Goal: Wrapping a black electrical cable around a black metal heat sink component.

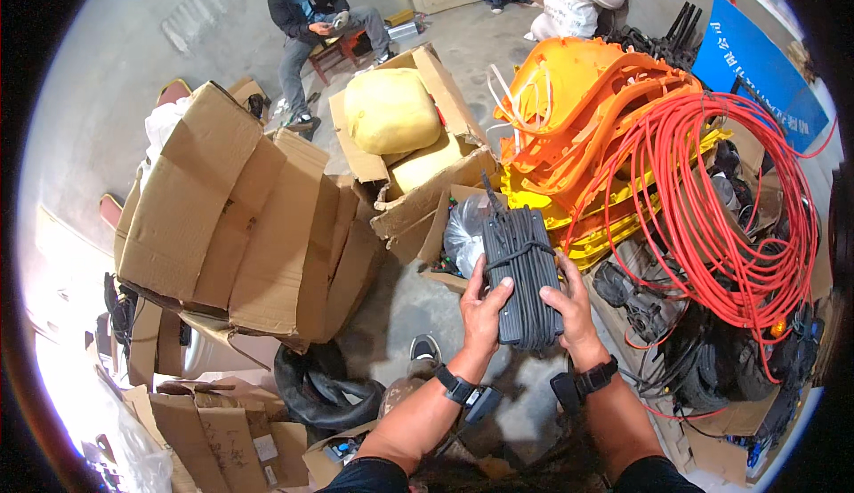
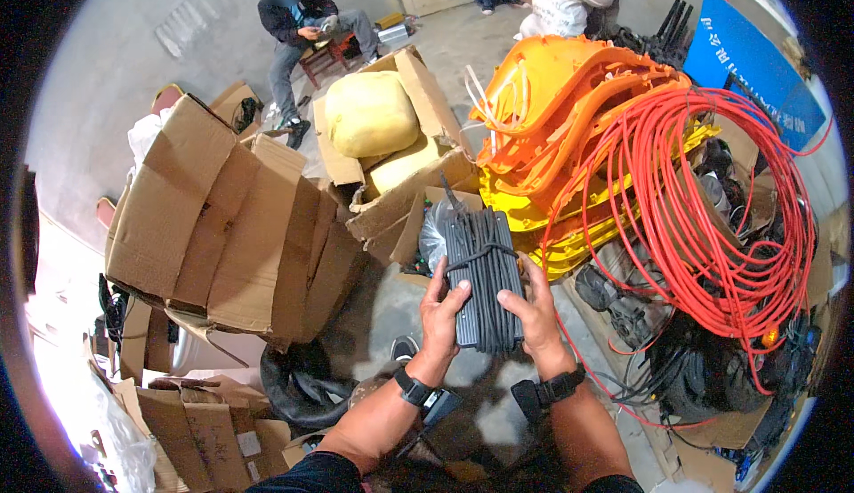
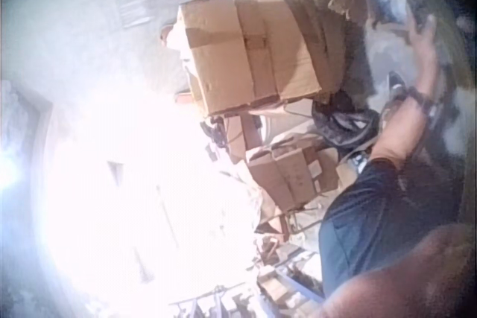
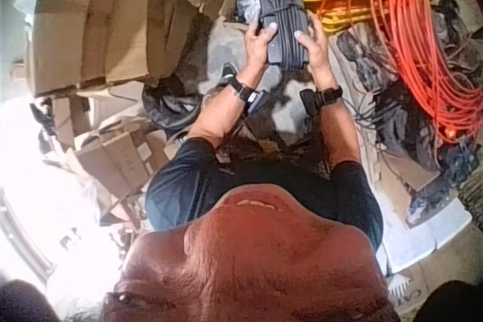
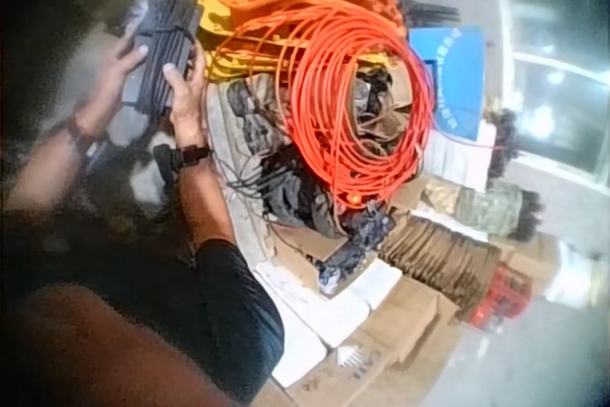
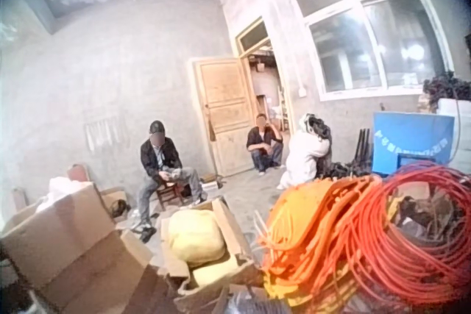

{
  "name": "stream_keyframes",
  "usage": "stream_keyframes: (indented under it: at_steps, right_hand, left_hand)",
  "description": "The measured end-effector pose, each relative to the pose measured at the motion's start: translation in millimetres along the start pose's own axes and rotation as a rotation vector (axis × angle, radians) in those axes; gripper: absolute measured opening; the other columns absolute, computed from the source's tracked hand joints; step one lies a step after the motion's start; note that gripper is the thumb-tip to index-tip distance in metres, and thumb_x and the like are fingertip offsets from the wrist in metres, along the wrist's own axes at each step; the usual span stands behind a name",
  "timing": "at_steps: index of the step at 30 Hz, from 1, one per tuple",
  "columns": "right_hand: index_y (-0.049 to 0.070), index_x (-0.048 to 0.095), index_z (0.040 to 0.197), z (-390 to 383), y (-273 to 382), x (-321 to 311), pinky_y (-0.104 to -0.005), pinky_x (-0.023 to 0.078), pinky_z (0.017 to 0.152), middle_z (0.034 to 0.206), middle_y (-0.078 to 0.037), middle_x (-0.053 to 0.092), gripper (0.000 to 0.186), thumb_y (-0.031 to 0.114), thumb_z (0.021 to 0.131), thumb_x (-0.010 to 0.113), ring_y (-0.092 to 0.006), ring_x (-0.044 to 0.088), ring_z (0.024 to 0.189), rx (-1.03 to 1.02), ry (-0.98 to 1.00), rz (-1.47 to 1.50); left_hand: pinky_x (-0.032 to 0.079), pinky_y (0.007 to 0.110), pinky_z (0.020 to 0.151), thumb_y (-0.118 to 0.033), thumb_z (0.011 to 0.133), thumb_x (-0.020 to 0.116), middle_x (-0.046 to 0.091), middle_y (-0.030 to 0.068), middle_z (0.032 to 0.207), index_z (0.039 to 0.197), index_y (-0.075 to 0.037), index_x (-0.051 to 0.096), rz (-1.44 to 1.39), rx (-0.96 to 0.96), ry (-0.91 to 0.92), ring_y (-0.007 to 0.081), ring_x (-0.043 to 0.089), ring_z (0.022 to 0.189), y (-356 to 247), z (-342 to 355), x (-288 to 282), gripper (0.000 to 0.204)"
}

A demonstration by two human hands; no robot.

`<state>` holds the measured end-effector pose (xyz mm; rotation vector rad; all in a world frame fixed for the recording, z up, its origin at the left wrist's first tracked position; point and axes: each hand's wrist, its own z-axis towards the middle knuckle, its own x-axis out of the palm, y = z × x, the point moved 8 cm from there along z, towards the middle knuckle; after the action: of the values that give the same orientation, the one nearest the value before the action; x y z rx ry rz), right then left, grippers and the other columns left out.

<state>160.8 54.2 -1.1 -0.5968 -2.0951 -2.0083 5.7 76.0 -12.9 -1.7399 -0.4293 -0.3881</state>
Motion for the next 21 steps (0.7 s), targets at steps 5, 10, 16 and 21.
stream_keyframes:
  at_steps: [5, 10, 16, 21]
  right_hand:
    - [-0.002, 0.036, 0.139, 0, -4, -3, -0.0359, 0.034, 0.105, 0.132, -0.014, 0.048, 0.075, 0.013, 0.072, 0.067, -0.0240, 0.047, 0.121, 0.011, -0.018, 0.058]
    - [-0.001, 0.026, 0.145, 2, -2, 12, -0.0357, 0.021, 0.112, 0.143, -0.015, 0.036, 0.087, 0.014, 0.072, 0.071, -0.0253, 0.033, 0.134, 0.028, 0.156, 0.068]
    - [-0.002, 0.025, 0.145, -1, 15, 6, -0.0351, 0.017, 0.113, 0.146, -0.014, 0.033, 0.092, 0.018, 0.068, 0.072, -0.0244, 0.029, 0.137, -0.014, 0.154, 0.057]
    - [-0.002, 0.028, 0.144, 5, 11, 0, -0.0348, 0.018, 0.113, 0.146, -0.014, 0.033, 0.091, 0.016, 0.065, 0.069, -0.0249, 0.029, 0.137, -0.005, 0.111, 0.137]
  left_hand:
    - [0.044, 0.029, 0.093, -0.008, 0.082, 0.070, 0.055, 0.0124, 0.125, 0.142, 0.003, 0.037, 0.037, 0.074, -0.034, 0.0166, 0.056, 0.106, 10, 5, -6, 0.069]
    - [0.042, 0.033, 0.098, -0.004, 0.082, 0.066, 0.049, 0.0159, 0.133, 0.143, 0.002, 0.034, 0.008, 0.087, -0.004, 0.0214, 0.053, 0.115, 0, 8, -13, 0.069]
    - [0.042, 0.034, 0.100, -0.004, 0.083, 0.064, 0.044, 0.0189, 0.137, 0.148, 0.003, 0.018, -0.129, -0.007, 0.098, 0.0240, 0.051, 0.118, 2, 8, 4, 0.080]
    - [0.035, 0.036, 0.106, -0.011, 0.079, 0.069, 0.040, 0.0180, 0.141, 0.147, 0.004, 0.020, 0.022, 0.039, 0.114, 0.0253, 0.044, 0.125, -13, 6, 15, 0.084]
